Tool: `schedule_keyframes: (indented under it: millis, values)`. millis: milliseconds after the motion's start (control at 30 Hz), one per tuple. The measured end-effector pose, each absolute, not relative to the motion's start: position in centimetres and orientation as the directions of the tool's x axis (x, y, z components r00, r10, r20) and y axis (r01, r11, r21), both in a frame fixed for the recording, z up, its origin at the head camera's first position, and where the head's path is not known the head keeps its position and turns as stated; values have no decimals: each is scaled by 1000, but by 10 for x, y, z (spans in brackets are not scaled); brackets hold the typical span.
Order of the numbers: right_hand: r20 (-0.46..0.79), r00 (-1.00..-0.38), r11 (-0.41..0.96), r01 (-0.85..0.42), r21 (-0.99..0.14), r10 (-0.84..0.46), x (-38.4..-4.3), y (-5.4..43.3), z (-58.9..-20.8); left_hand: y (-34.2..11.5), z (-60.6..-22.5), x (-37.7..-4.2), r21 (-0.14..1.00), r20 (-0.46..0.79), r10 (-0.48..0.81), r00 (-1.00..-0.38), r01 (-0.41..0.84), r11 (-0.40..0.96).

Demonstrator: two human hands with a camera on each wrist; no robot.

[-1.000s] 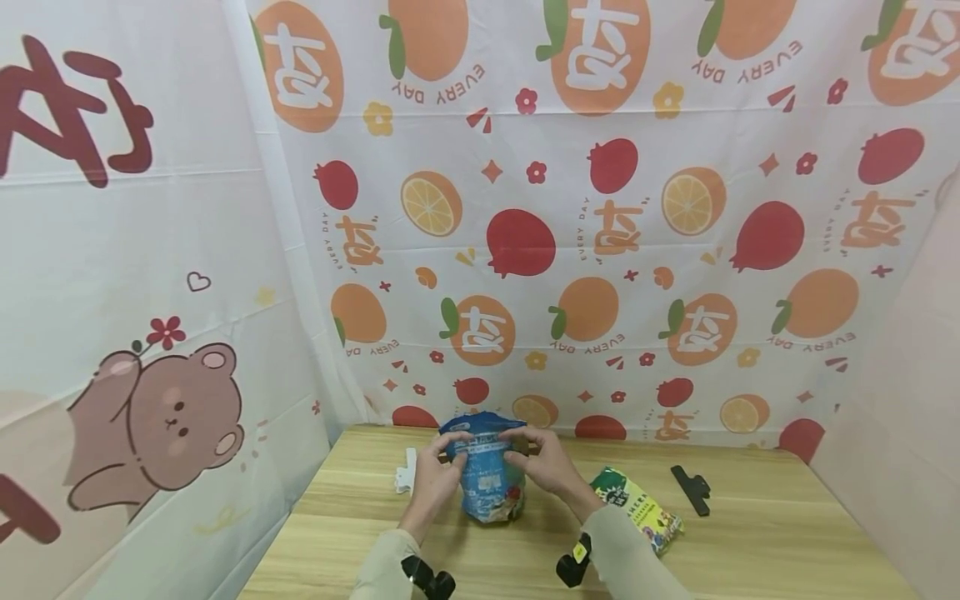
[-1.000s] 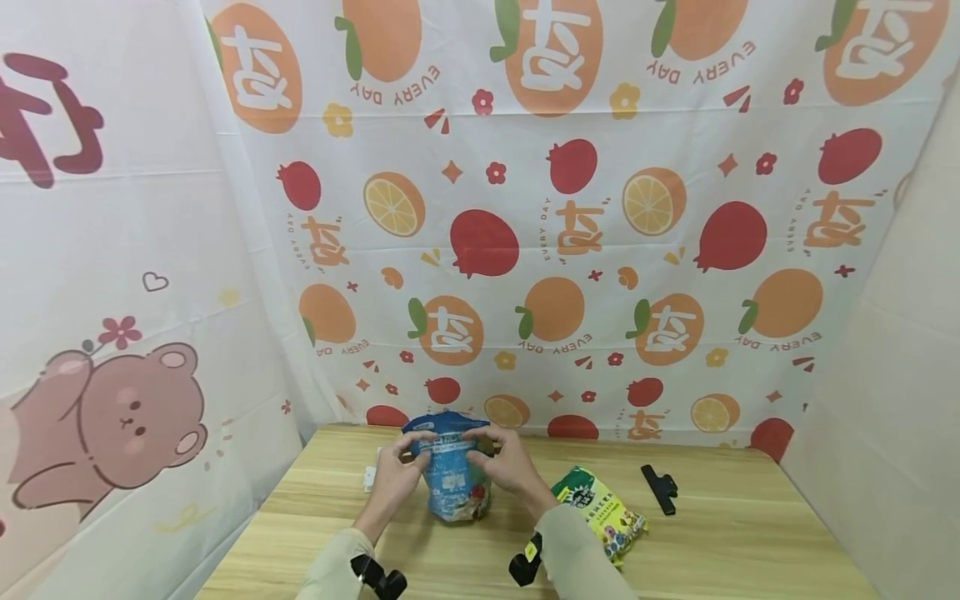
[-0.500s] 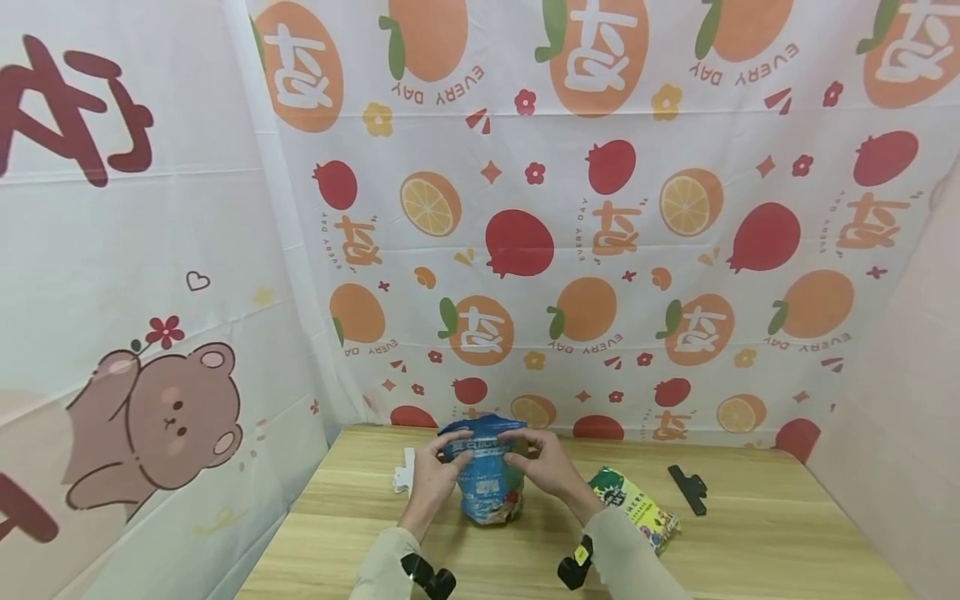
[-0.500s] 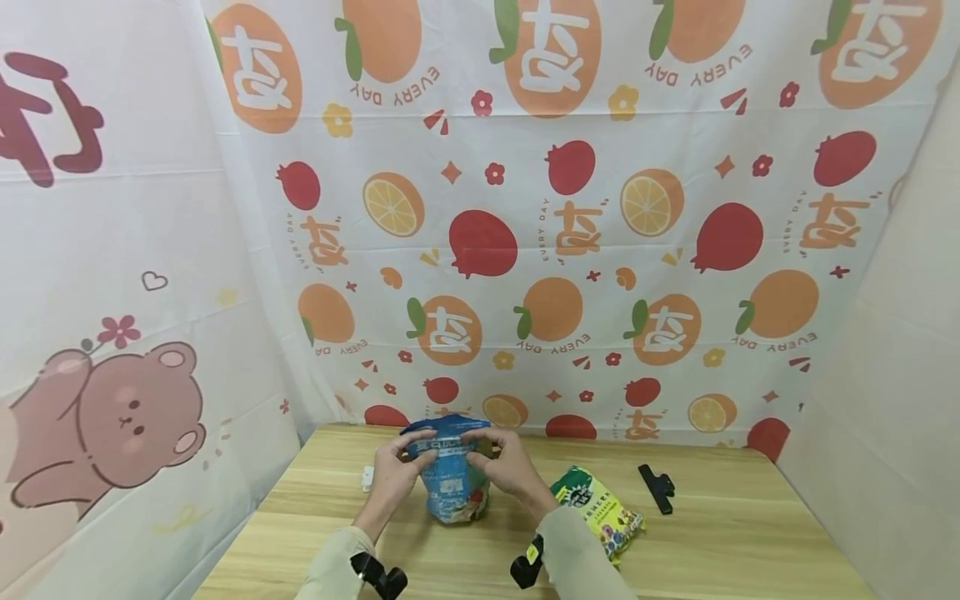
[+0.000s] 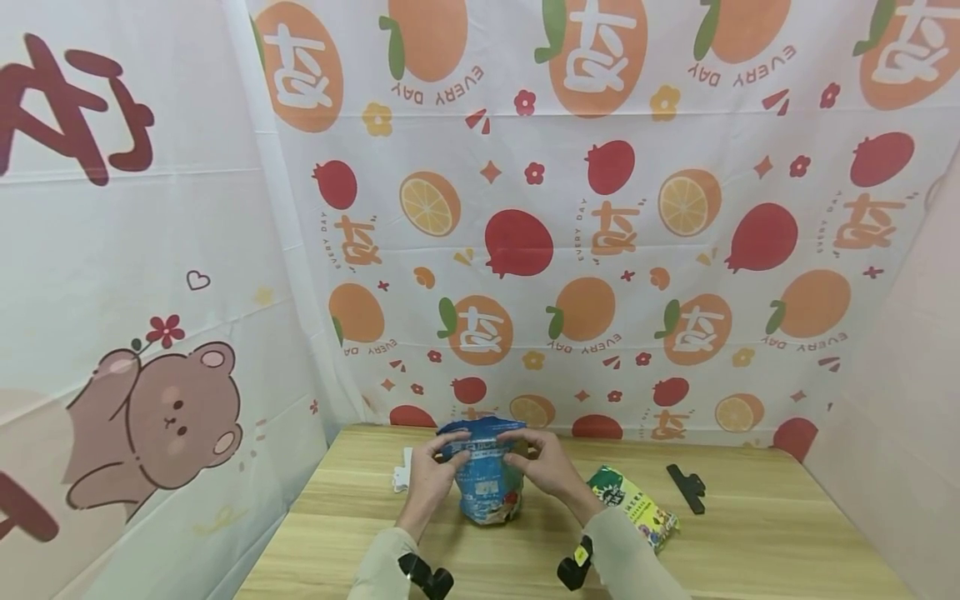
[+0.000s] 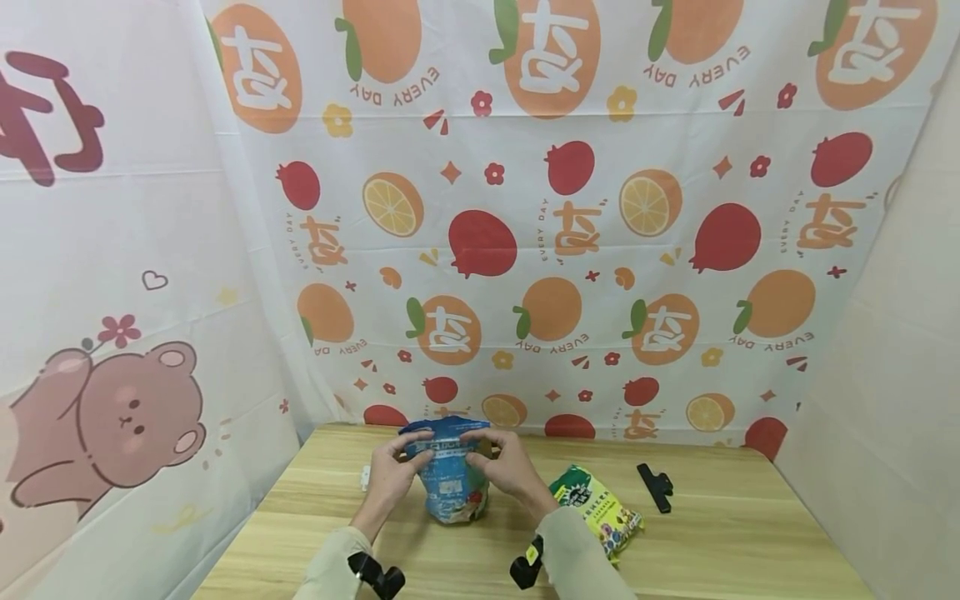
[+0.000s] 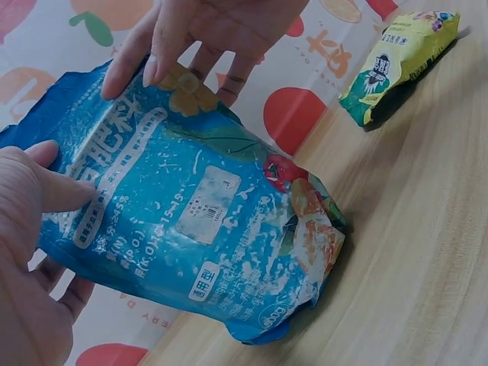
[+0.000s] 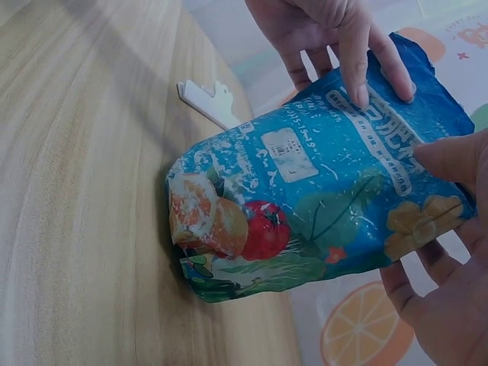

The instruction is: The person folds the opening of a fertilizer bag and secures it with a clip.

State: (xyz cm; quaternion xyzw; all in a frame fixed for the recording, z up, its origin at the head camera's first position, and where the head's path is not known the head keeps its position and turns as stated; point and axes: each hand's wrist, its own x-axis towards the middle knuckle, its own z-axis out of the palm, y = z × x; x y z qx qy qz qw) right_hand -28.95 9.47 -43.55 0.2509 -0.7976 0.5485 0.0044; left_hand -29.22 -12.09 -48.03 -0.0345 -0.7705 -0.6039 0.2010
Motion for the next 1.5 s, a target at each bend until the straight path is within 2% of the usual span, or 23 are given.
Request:
schedule_keyframes:
  millis: [267,500,833,1300,1500]
  values:
    - [275,-881,265,-391,-881,-385,-291,95,-438,-125,-480,-294,932,306,-180,-935,255,257]
    - [276,-885,279,-391,-877,-375,-313,96,-465,-128,-479,-294,939,281,-182,-942,231,256]
    - [274,-897,296,-381,-876,-346,-317,98,-469,-130,-482,-296,959,242,-153,-958,212,187]
    - [257,-904,283,-359,-889,-342,-318,99,-473,-129,-490,-295,952,253,-146,-956,218,215]
    - [269,-904,288,-369,-884,-332,-316,96,-474,-128,-493,-295,962,232,-160,-960,201,185]
